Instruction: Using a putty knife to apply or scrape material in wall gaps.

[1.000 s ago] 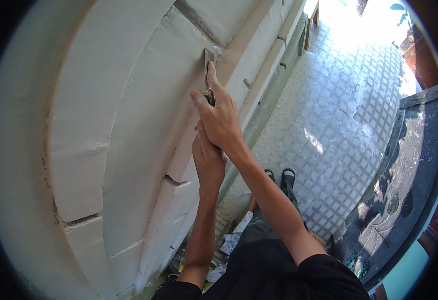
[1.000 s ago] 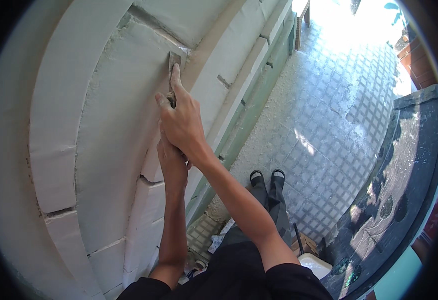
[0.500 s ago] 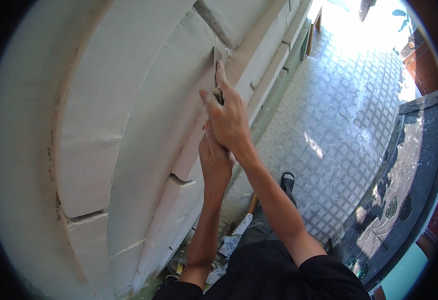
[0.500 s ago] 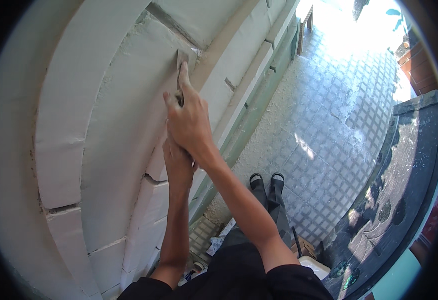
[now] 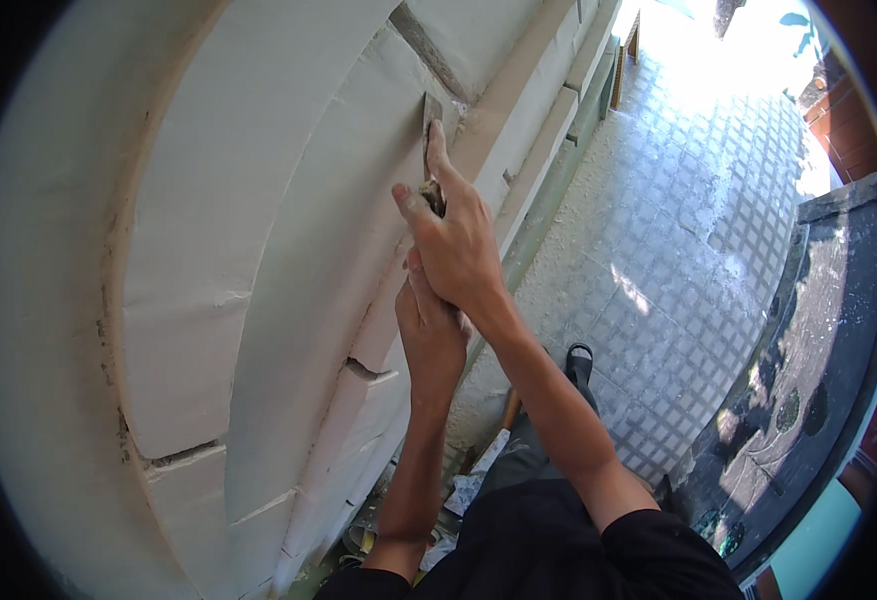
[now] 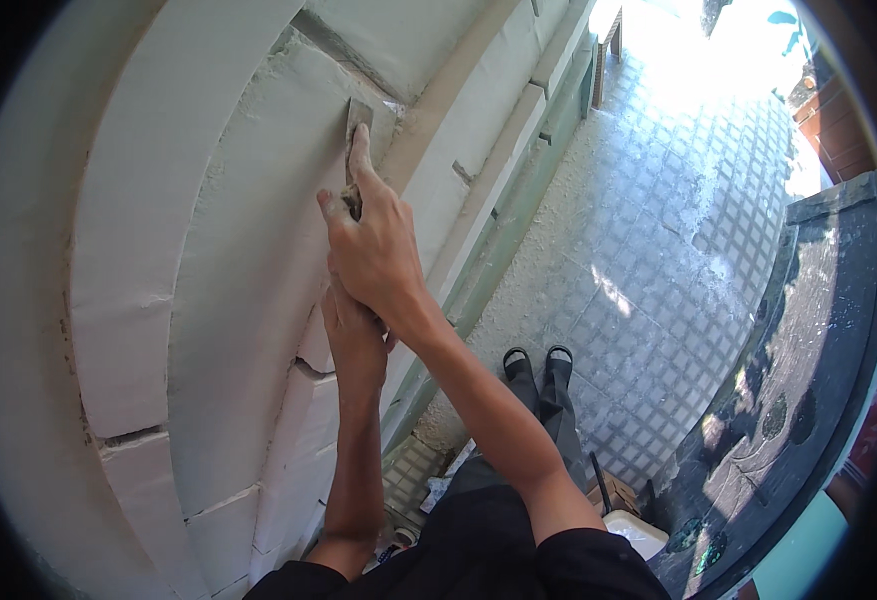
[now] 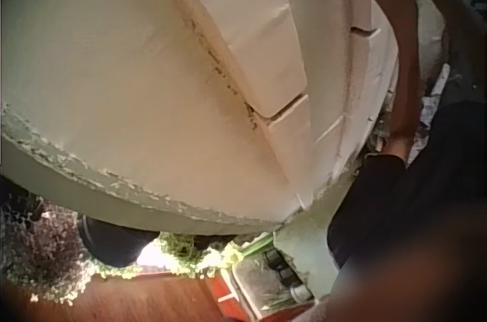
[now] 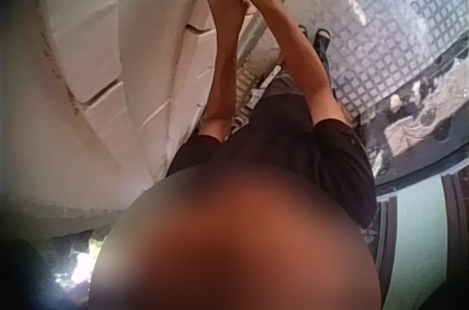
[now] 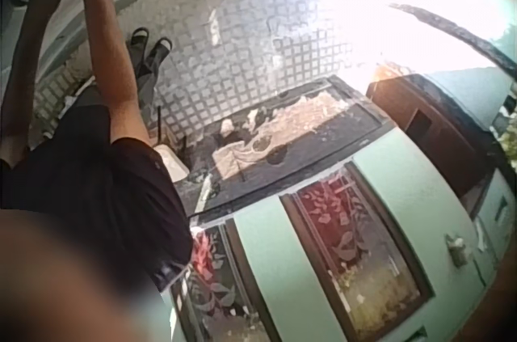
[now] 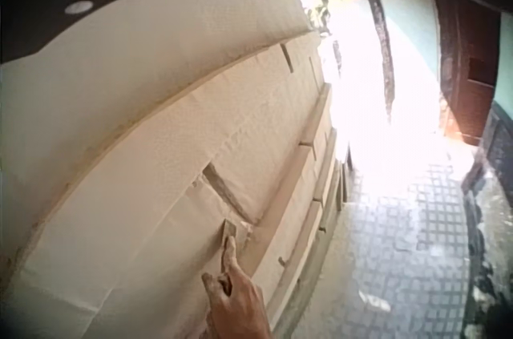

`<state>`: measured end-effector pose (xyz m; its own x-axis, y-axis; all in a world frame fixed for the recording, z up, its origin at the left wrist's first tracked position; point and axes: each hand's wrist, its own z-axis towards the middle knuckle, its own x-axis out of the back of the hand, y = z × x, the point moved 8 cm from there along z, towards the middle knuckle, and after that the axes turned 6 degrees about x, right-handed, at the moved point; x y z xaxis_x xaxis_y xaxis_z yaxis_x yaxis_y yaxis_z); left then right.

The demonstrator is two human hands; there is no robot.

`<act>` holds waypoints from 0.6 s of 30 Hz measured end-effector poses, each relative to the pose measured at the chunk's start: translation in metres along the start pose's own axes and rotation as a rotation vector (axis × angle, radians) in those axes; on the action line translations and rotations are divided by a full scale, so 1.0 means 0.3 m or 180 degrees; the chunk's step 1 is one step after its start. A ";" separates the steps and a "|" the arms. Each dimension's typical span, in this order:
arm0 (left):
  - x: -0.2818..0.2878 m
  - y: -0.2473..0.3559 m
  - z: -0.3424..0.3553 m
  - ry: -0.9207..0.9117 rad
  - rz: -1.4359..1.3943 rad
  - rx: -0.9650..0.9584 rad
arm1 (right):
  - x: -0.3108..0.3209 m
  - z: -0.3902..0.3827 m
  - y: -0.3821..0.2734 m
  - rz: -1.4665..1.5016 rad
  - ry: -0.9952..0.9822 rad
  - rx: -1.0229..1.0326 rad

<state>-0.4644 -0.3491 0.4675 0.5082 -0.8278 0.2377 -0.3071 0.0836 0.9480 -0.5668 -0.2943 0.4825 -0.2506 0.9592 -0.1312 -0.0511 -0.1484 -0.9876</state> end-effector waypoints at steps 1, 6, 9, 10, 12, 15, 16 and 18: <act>-0.013 -0.002 0.012 -0.0130 -0.0220 0.0297 | 0.005 0.011 0.003 -0.0006 0.0012 -0.0006; -0.031 0.029 0.013 -0.0202 -0.0103 0.0363 | 0.036 0.051 -0.037 -0.0247 0.0379 0.0733; -0.012 0.008 -0.031 0.0005 -0.0116 0.0187 | 0.019 -0.019 -0.020 -0.0253 -0.0122 0.0045; -0.001 0.004 -0.035 0.0098 -0.0156 0.0113 | 0.008 -0.010 -0.011 -0.0254 -0.0123 0.0055; -0.013 0.021 -0.022 0.0041 -0.0111 0.0134 | 0.009 0.007 -0.027 0.0020 0.0117 0.0324; -0.013 0.041 0.021 -0.0163 0.0013 0.0403 | 0.022 0.026 -0.045 0.0169 0.0080 -0.0073; -0.018 0.030 0.024 -0.0336 0.0082 0.0648 | 0.018 0.032 -0.038 0.0173 0.0076 -0.0077; -0.022 0.030 0.012 -0.0278 0.0067 0.0618 | 0.028 0.046 -0.018 -0.0092 0.0165 0.0132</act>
<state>-0.4733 -0.3449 0.4738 0.4310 -0.8726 0.2298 -0.4705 -0.0001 0.8824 -0.5820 -0.2887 0.4878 -0.1981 0.9742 -0.1080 -0.0980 -0.1293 -0.9868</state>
